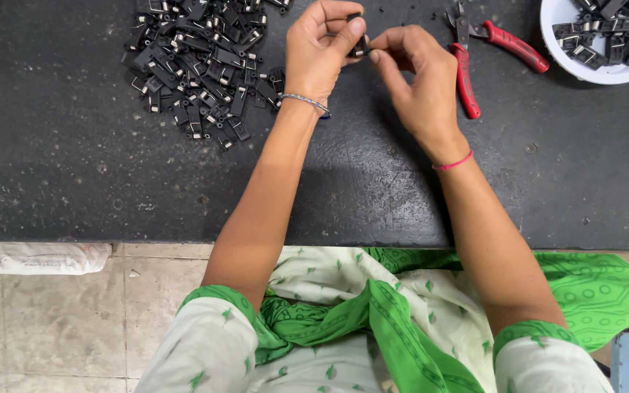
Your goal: The person sits at a workbench trimming small black electronic components with red-handled pliers, working one component at a time. They pick each part from a pile on the bench, cut or press it with the pliers, and place the processed piece into a white bowl.
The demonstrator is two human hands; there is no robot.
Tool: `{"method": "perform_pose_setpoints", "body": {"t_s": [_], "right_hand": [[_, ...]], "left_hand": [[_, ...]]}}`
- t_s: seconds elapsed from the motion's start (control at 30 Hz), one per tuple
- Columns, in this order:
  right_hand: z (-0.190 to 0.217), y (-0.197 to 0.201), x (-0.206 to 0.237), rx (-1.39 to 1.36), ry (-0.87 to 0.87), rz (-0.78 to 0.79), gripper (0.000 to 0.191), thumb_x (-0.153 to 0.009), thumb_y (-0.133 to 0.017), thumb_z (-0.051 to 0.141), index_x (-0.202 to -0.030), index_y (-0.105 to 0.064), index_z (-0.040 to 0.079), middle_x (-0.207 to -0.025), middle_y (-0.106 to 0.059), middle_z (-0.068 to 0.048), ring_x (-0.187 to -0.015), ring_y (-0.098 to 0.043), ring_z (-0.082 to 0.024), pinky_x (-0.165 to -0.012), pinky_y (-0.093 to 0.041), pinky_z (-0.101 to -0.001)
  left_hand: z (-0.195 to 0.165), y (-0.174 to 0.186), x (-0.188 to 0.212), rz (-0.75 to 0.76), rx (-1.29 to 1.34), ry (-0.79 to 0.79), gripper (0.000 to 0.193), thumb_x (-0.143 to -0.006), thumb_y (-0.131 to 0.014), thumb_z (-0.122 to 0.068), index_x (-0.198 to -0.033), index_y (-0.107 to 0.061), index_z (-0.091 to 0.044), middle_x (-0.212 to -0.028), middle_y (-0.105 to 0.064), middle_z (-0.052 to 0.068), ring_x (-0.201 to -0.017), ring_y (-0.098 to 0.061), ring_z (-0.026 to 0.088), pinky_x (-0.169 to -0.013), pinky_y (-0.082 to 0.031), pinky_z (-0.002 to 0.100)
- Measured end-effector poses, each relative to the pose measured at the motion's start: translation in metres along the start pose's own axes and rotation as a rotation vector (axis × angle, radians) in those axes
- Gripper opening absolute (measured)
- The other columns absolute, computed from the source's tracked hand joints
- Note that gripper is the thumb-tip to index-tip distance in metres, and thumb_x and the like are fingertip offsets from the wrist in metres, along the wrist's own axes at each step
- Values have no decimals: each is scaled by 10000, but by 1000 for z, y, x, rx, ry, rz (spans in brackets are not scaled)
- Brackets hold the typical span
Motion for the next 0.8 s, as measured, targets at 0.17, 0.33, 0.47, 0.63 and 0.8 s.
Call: {"method": "perform_pose_setpoints", "body": {"t_s": [0.17,0.33,0.47,0.63,0.8], "right_hand": [[1,-1,1,36,12,-3,79,-1061,-704,-33,-1126,-660,-43,-1048,-687,-105,-951,-733,-156,-861,-608,-272],[-22,-5,3,-157,-159,-24,68,-1078,-675,-12,-1128,-638,-39,-1008,-709,-59,-912,-706,-106,-845,-599,-253],[-40,-10,2,-263,-244,-28,79,-1076,-682,-6,-1128,-638,-46,-1008,-720,-47,-892,-711,-98,-828,-606,-255],[-46,-3,-1,-416,-287,-22,205,-1024,-710,-8,-1215,-643,-40,-1027,-745,-54,-896,-730,-100,-836,-630,-258],[-29,8,-2,-118,-190,-59,76,-1049,-745,0,-1106,-708,-36,-993,-753,-57,-881,-731,-105,-816,-619,-252]], "left_hand": [[-1,-1,-1,2,4,-50,158,-943,-771,-27,-1089,-714,-40,-888,-733,26,-768,-706,90,-675,-602,247],[-14,-14,1,5,-144,-286,183,-931,-790,40,-1081,-711,-28,-926,-713,22,-823,-662,77,-750,-559,224],[-13,-15,5,-45,-239,-250,185,-902,-791,40,-1053,-708,-27,-893,-710,8,-790,-674,68,-724,-572,216],[-17,-16,0,-14,-126,-265,171,-925,-778,36,-1071,-708,-17,-926,-733,25,-819,-692,87,-765,-577,229],[-18,-15,1,-13,-148,-293,162,-931,-780,33,-1072,-712,-8,-957,-763,44,-839,-710,95,-780,-585,237]]}}
Point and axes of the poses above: each hand's wrist, its own x-axis away from the middle knuckle, its own y-axis out of the back of the hand, z = x × y, the point moved 7 cm from there along -x, towards the middle knuckle
